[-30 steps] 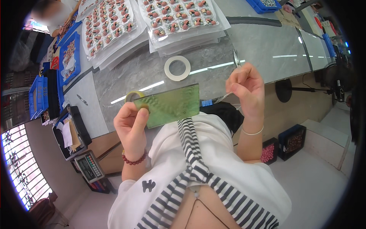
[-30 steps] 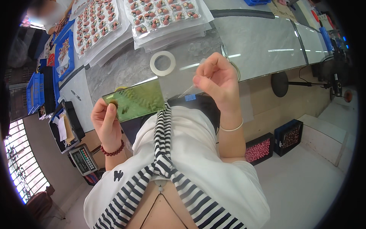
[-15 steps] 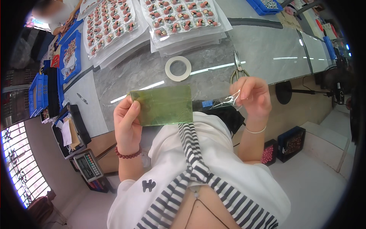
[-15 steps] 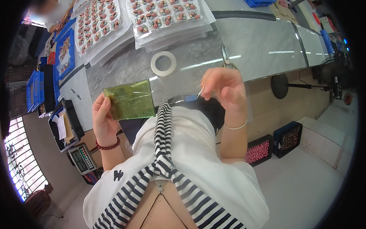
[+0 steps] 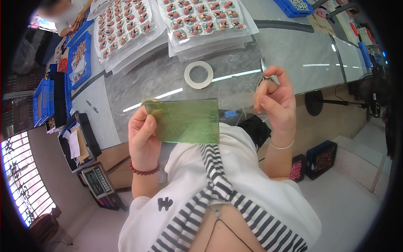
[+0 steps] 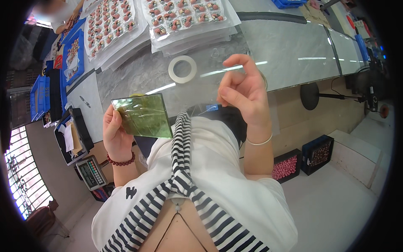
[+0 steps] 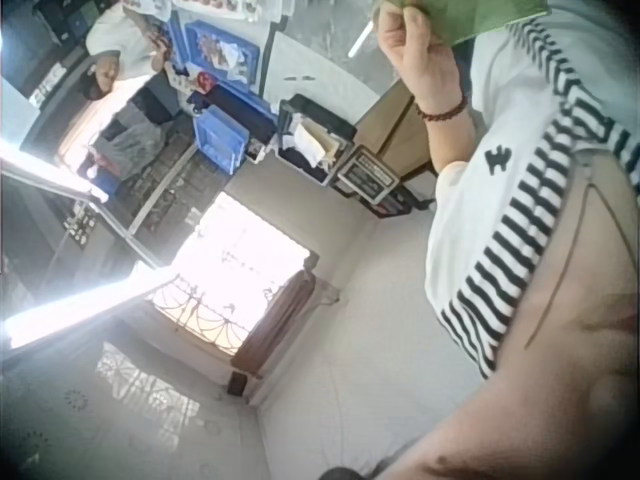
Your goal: Cutting tape and applying it to small electronic or plastic components.
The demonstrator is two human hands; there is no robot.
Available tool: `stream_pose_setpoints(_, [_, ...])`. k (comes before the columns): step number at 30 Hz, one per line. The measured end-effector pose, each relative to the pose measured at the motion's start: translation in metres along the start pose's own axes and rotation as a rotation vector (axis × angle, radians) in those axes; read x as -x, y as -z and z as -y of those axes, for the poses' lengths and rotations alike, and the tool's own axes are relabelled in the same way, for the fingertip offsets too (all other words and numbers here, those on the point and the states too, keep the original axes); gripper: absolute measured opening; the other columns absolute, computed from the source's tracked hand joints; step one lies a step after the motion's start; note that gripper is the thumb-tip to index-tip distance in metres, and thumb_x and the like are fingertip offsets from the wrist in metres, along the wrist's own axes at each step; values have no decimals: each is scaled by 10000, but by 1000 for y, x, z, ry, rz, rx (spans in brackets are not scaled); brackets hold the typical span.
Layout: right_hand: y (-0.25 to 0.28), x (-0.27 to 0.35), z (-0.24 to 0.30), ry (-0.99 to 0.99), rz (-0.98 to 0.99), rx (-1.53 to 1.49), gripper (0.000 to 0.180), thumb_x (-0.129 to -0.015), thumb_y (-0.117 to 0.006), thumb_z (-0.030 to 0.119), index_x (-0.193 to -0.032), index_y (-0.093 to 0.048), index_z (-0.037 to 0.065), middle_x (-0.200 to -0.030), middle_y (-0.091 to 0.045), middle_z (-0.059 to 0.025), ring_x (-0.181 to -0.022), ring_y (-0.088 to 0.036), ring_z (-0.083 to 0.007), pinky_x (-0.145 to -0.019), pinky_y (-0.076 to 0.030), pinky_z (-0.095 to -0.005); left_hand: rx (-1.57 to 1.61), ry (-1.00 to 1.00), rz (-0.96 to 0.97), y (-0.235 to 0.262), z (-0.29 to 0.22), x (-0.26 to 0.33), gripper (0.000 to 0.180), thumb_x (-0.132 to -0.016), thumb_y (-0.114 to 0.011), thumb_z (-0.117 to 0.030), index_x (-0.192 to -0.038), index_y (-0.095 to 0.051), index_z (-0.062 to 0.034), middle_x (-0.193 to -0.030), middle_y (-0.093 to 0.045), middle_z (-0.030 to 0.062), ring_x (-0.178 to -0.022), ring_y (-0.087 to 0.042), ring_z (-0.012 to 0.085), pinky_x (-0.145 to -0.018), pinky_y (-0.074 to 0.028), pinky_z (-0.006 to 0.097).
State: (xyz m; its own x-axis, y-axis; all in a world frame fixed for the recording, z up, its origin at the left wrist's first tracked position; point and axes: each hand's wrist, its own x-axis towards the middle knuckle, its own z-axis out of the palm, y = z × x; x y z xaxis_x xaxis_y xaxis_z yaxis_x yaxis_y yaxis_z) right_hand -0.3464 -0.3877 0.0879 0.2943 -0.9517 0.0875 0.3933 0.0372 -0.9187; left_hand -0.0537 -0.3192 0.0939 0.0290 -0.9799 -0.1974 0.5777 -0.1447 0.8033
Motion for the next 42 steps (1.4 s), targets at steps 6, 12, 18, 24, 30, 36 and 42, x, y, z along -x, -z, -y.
stream_pose_setpoints(6, [-28, -1, -15, -155, 106, -130, 453, -823, -591, -61, -1214, -387, 43, -719, -568, -32, -662, -550, -92, -619, -444, -228, 241, 62, 151, -10, 19, -4, 273, -913, -572, -163, -1108, -559, 28, -1043, -659, 110, -931, -640, 173, -837, -498, 293])
stream_pose_setpoints(12, [-58, -3, -20, -269, 217, -251, 465, -837, -597, -38, -1224, -358, 59, -790, -568, -11, -690, -536, -66, -657, -415, -218, 266, 139, 250, -26, 41, -4, 245, -885, -649, -197, -1006, -589, 7, -995, -663, 84, -857, -623, 140, -775, -480, 266])
stream_pose_setpoints(18, [-67, 9, 3, -116, 314, 124, 467, -813, -656, 27, -1196, -390, 49, -775, -560, -6, -676, -526, -65, -640, -399, -209, -226, -231, 304, -31, 33, -1, 137, -831, -686, -113, -876, -620, -1, -789, -640, 83, -689, -599, 158, -636, -484, 270])
stream_pose_setpoints(24, [-72, 8, 18, 162, 197, 526, 519, -738, -775, 136, -1151, -473, 49, -788, -577, -30, -748, -555, -94, -624, -416, -242, -459, -571, 485, -40, 18, -8, 81, -753, -699, -39, -830, -689, -14, -746, -682, 104, -663, -662, 218, -593, -533, 289])
stream_pose_setpoints(30, [-41, 4, 20, 265, 155, 415, 539, -684, -825, 304, -1054, -590, -11, -880, -630, -114, -823, -600, -200, -718, -456, -318, -501, -820, 361, -41, 23, -9, 81, -746, -682, 4, -821, -679, 32, -820, -670, 151, -709, -679, 273, -642, -570, 333])
stream_pose_setpoints(36, [-34, 7, 15, 463, 425, 480, 393, -724, -778, 298, -938, -695, -20, -963, -675, -172, -927, -651, -324, -910, -451, -434, -617, -1051, 504, -33, 23, -13, 73, -739, -667, 2, -804, -676, 33, -953, -636, 191, -775, -681, 308, -678, -586, 361])
stream_pose_setpoints(42, [-49, 8, 20, 624, 474, 553, 140, -767, -690, 106, -897, -739, 84, -908, -709, -74, -892, -686, -220, -931, -448, -378, -448, -757, 271, -58, 20, -9, 262, -740, -718, -76, -991, -679, -14, -1037, -633, 195, -935, -658, 316, -828, -533, 435])
